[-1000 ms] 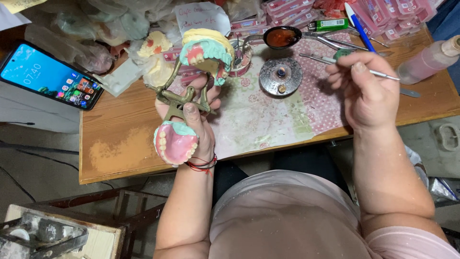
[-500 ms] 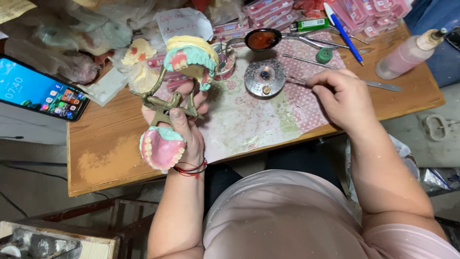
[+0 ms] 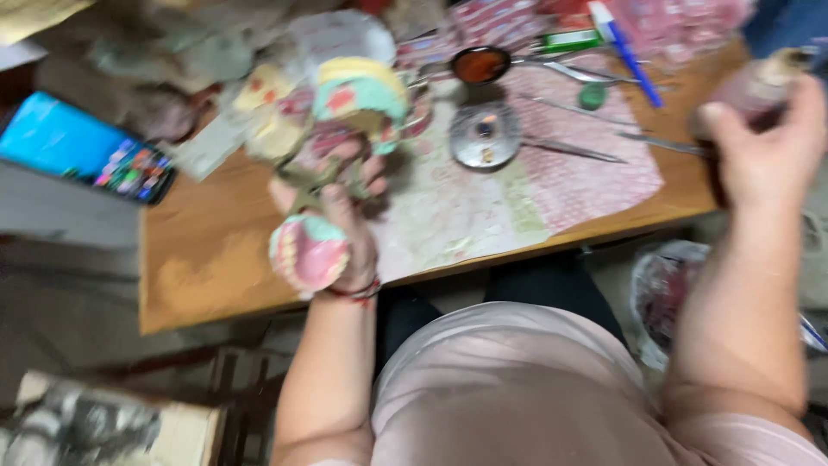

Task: The person uses a metal tool to scrape and shape a dental model held in an articulator. They then spray the model with a liquid from a bottle and continue to work on it with the tool. Finally, the person writes on a piece of paper with a pen.

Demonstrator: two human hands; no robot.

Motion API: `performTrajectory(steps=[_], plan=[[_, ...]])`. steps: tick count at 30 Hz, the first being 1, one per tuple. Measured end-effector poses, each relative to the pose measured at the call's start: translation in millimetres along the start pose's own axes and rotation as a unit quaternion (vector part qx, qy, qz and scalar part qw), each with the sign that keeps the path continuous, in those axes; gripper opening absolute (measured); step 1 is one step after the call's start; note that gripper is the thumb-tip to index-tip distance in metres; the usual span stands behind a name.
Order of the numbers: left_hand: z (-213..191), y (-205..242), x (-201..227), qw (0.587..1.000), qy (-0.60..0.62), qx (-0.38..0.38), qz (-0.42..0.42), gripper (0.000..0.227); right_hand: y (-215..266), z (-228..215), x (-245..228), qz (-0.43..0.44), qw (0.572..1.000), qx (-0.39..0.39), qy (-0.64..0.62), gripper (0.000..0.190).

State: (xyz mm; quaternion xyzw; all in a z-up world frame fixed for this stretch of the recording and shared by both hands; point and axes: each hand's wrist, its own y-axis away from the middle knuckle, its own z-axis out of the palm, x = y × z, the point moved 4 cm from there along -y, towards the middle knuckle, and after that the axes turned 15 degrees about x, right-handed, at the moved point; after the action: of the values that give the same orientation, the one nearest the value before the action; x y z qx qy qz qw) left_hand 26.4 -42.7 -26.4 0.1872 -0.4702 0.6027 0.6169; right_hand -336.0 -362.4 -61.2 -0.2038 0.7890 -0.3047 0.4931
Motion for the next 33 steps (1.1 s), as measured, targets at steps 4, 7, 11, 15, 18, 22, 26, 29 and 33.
performTrajectory(steps=[4,7,11,15,18,22,26,29,33], plan=[[2.4,-6.9,20.9,0.999,0.021,-0.031,-0.019,0.035,31.5,31.7,9.3,0.234,0.967,-0.059,-0.08,0.019],[-0.2,-9.7,13.4,0.984,0.129,-0.053,-0.108,0.058,64.6,27.1,-85.7,0.342,0.937,-0.075,-0.002,0.033],[-1.8,-6.3,7.7,0.983,0.121,-0.07,-0.117,0.057,97.5,45.1,-195.5,0.01,0.964,-0.146,-0.223,0.063],[2.4,-4.3,14.5,0.988,0.066,-0.082,-0.11,0.051,123.3,73.1,-263.4,-0.073,0.929,-0.273,-0.24,0.079],[1.4,-6.2,2.4,0.988,0.087,-0.064,-0.111,0.064,118.4,79.6,-304.5,-0.106,0.912,-0.307,-0.251,0.076],[1.5,-5.5,7.4,0.987,0.086,-0.062,-0.125,0.067,124.8,83.5,-309.3,-0.122,0.911,-0.301,-0.254,0.069],[2.0,-6.7,14.1,0.987,0.098,-0.067,-0.104,0.054,124.9,75.7,-283.8,-0.105,0.918,-0.293,-0.247,0.071],[5.5,-12.9,20.4,0.99,0.08,-0.065,-0.093,0.057,117.2,62.1,-248.4,-0.002,0.918,-0.266,-0.293,0.072],[2.8,-4.9,9.7,0.999,0.033,-0.039,0.001,0.035,68.4,31.7,-184.8,0.104,0.953,-0.123,-0.258,0.064]])
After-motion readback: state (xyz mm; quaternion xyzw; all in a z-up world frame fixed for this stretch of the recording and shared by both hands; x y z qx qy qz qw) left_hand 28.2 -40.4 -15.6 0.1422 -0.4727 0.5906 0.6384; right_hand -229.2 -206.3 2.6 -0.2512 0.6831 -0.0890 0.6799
